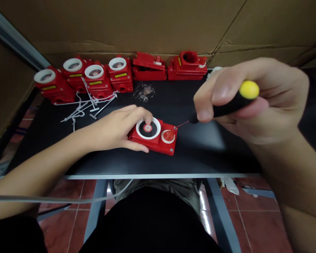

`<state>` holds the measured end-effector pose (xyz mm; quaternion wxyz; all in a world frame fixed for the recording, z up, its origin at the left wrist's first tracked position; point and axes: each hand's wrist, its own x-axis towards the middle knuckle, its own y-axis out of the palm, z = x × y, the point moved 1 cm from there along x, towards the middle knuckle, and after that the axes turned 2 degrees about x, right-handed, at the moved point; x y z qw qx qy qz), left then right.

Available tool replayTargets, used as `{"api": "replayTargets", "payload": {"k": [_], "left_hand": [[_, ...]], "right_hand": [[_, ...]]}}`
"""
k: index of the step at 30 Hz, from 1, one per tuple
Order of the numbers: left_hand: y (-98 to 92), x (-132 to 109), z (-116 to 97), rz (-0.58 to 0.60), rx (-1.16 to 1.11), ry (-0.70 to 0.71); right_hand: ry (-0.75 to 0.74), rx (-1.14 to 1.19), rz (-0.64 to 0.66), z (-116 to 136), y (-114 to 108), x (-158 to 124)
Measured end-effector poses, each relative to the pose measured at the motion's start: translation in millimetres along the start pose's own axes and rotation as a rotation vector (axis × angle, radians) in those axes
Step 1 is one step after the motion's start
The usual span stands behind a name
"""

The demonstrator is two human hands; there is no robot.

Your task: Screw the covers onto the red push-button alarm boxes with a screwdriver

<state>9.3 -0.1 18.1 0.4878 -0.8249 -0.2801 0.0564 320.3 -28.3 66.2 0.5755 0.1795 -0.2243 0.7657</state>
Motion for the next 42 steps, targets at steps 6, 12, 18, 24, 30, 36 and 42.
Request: {"api": "replayTargets", "payload": {"k": [6,12,18,24,30,36,42], "left_hand": [[0.2,1.9,4.3,-0.013,-0.029,0.014],[-0.2,1.0,4.0,-0.022,-0.008,0.008],[-0.5,2.3,3.6,-0.013,-0.007,-0.005],[-0.7,2.8,3.7,-0.019,-0.023,0.006],[-0.8,3.3,5.4,-0.019,-0.061,0.010],[-1.8,4.4,6.5,-0.002,-0.107,-0.008],[-3.2,4.1,7.4,-0.001,-0.123,-0.011]], "right_hand": [[-0.168,0.037,0.022,-9.4,-8.5,-9.7],[-0.358,0.040,-0.083,-21.9,-10.6,0.6],[-0.291,-0.143,-0.273,-2.7,-14.2,-6.1],[-0.300,-0.158,-0.295,2.0,-18.0,-5.1],[-0.266,-0.104,-0.272,-0.6,-23.4,3.6],[-0.325,0.023,-0.150,-9.7,-34.2,12.0],[-0.125,0.254,0.221,1.9,-28.7,-2.5]]}}
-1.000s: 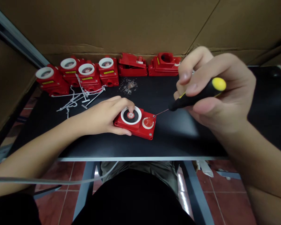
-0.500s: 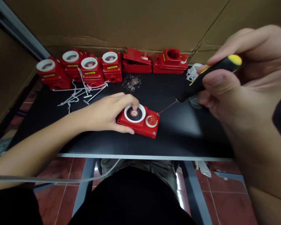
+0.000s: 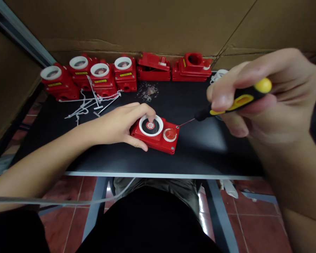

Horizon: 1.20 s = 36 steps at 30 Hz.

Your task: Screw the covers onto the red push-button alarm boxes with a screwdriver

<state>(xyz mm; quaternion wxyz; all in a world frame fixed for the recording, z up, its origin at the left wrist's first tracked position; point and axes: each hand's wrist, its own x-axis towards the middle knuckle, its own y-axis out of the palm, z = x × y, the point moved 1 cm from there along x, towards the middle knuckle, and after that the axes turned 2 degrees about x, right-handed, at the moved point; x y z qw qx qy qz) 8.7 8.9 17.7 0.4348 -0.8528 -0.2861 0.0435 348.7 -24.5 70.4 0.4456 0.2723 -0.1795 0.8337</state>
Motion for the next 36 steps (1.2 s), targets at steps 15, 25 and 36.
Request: {"api": "replayTargets", "payload": {"k": [15,25,36], "left_hand": [[1.4,-1.9,3.3,-0.040,0.078,0.087],[4.0,1.3,2.2,-0.070,0.079,0.168],[3.8,1.9,1.4,-0.067,0.063,0.158]], "right_hand": [[-0.390,-0.450,-0.138,-35.0,-43.6,8.9],[-0.176,-0.213,-0.134,-26.5,-40.8,-1.4],[0.097,-0.128,-0.127,5.7,5.9,-2.1]]}}
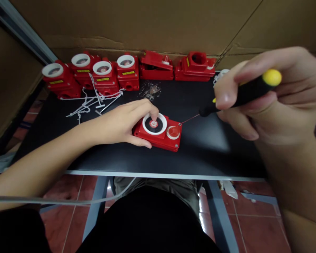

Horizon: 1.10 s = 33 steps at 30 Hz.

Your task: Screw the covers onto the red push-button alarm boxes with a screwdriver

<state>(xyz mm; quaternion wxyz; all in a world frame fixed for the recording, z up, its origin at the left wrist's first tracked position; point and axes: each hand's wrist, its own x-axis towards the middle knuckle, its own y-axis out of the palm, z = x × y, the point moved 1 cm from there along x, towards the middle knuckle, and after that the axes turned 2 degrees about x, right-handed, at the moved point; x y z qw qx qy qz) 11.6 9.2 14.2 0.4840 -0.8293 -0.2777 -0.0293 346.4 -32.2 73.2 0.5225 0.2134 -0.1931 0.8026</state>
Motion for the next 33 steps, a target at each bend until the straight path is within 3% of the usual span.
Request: {"api": "replayTargets", "payload": {"k": [2,5,10,13,15,20,24,29,33], "left_hand": [[-0.1,-0.4,-0.1,0.004,0.011,0.004],[-1.4,-0.7,-1.0,0.001,0.017,-0.008],[-3.2,-0.7,-2.1,0.015,0.031,-0.034],[-2.9,-0.5,-1.2,0.011,0.024,-0.037],[-2.7,-0.1,-1.0,0.009,0.029,-0.029],[-3.1,1.5,-2.8,0.002,-0.005,-0.043],[-3.4,1.5,-2.6,-0.007,-0.027,-0.054],[-2.6,1.4,-1.2,-0.014,-0.024,-0.027],[-3.1,1.8,-2.6,-0.011,-0.013,-0.039]], "right_hand": [[0.028,0.007,0.018,2.3,2.9,-5.1],[0.036,-0.012,-0.084,5.4,6.3,-10.1],[-0.114,-0.253,-0.272,-8.2,-2.1,-2.6],[-0.331,-0.236,-0.149,-23.2,-19.2,9.8],[-0.384,-0.236,-0.074,-24.9,-26.4,14.9],[-0.180,-0.322,-0.226,-5.1,-14.8,10.3],[-0.192,-0.241,-0.302,-5.6,-7.0,7.8],[-0.191,-0.174,-0.243,-12.5,-9.9,11.0],[-0.129,-0.073,-0.109,-9.7,-3.5,7.5]]}}
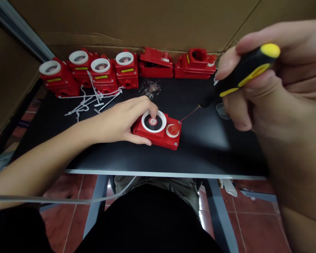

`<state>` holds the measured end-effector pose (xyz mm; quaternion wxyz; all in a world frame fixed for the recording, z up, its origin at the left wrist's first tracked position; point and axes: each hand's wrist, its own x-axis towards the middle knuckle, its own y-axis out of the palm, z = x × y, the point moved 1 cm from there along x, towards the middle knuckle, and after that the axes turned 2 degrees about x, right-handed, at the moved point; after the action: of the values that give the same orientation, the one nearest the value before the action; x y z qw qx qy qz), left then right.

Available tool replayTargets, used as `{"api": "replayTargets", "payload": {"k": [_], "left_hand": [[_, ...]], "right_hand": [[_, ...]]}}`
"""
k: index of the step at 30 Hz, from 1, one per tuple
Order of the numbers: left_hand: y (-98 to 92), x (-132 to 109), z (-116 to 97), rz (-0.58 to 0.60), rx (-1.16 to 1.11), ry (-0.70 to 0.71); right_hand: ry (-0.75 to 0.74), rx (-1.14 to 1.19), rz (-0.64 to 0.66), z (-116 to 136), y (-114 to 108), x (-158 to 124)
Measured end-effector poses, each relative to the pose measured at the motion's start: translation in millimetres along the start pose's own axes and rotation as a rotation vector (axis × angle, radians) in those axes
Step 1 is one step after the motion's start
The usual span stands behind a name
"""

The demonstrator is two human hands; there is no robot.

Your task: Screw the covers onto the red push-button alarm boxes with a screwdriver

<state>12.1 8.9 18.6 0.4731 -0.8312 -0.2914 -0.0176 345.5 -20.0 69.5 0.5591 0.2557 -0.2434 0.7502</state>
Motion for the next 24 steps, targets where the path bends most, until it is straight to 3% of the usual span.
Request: {"api": "replayTargets", "payload": {"k": [3,5,12,18,24], "left_hand": [[-1.0,-0.6,-1.3,0.002,0.016,0.008],[-1.3,-1.1,-1.3,0.007,0.025,0.009],[-1.6,-1.5,0.1,0.007,0.024,0.002],[-7.6,-0.7,-6.3,0.037,0.004,0.029],[-9.2,-0.1,-7.5,0.041,-0.005,-0.017]], "right_hand": [[0.051,0.150,0.090,1.3,4.1,-4.9],[0.053,0.190,0.040,2.5,5.1,-6.4],[-0.065,-0.077,-0.087,11.4,10.6,2.2],[-0.135,-0.247,-0.106,2.3,-10.3,1.6],[-0.067,-0.106,-0.017,-8.1,-12.2,3.4]]}}
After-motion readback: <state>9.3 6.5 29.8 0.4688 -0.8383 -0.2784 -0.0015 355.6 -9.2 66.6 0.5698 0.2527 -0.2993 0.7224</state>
